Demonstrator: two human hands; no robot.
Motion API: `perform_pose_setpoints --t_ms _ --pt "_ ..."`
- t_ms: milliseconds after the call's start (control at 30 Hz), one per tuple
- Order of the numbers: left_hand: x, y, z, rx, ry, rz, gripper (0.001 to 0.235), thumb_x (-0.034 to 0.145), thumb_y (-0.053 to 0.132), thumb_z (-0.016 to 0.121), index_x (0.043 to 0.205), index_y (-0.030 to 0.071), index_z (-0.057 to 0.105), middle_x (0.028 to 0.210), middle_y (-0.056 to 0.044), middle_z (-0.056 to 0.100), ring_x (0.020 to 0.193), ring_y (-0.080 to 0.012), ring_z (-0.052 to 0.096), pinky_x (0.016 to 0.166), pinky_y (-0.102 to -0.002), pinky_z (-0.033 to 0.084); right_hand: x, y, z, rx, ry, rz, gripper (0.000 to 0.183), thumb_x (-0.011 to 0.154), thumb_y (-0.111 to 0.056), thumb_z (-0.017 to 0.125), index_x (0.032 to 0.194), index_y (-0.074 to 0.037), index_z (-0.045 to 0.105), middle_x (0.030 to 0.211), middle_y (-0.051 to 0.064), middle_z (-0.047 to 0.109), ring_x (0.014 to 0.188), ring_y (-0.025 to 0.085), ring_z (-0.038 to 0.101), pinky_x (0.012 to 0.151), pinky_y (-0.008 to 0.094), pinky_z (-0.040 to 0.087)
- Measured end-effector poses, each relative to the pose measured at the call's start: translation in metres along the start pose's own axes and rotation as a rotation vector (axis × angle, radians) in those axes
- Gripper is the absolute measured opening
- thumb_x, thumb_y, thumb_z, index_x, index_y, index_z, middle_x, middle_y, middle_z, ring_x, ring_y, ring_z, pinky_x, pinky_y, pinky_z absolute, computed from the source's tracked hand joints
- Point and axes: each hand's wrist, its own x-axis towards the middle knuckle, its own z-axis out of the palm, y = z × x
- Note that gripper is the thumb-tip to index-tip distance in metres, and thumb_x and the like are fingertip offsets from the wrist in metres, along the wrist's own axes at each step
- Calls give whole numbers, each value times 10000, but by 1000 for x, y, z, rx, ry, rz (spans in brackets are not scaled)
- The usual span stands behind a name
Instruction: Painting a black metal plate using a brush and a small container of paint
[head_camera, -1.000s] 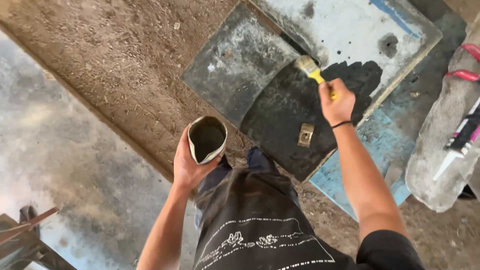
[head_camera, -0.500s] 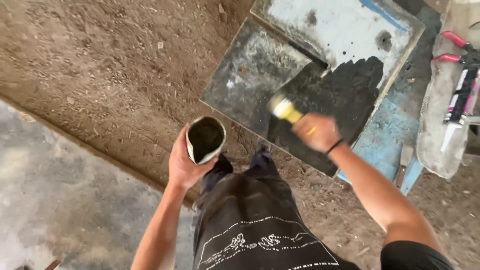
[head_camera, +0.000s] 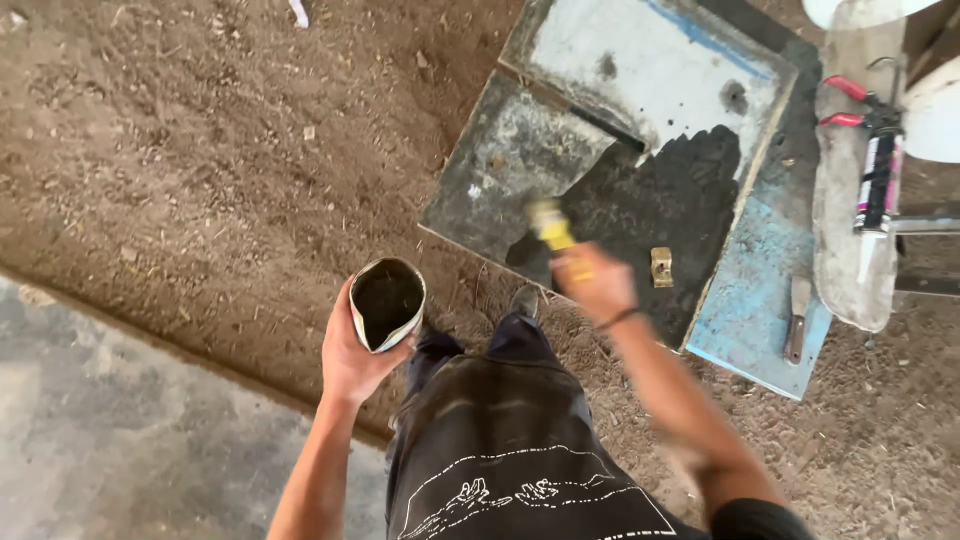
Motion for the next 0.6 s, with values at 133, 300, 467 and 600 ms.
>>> perform_pose_setpoints --t_ms 133,300,467,600 --pt "5 -6 -9 19 -24 -17 1263 467 352 977 1563 90 408 1417 -234 569 1323 -418 553 1143 -528 421 -16 13 72 432 -168 -308 283 819 -329 793 1087 -245 755 963 51 772 852 294 738 827 393 592" --pt "4 -25 -22 39 -22 0 1237 485 338 974 1553 75 409 1411 -251 564 1316 -431 555 1137 -544 423 -13 35 -35 35 160 -10 349 920 -268 841 1184 -104 682 1025 154 731 863 407 720 777 477 577" --pt "7 -29 -25 15 -26 3 1241 471 335 979 1553 88 422 1413 -222 578 1312 -407 569 1140 -522 426 -54 45 -25 -350 -1 172 194 956 -522 717 1035 -349 677 731 -37 727 651 266 734 637 388 591" --pt "13 -39 -19 32 -57 50 1224 484 301 985 1549 59 433 1394 -255 582 1287 -439 577 1125 -541 431 -55 -46 48 -187 -65 8 199 933 -453 721 1065 -308 684 750 -14 728 687 270 739 651 383 589"
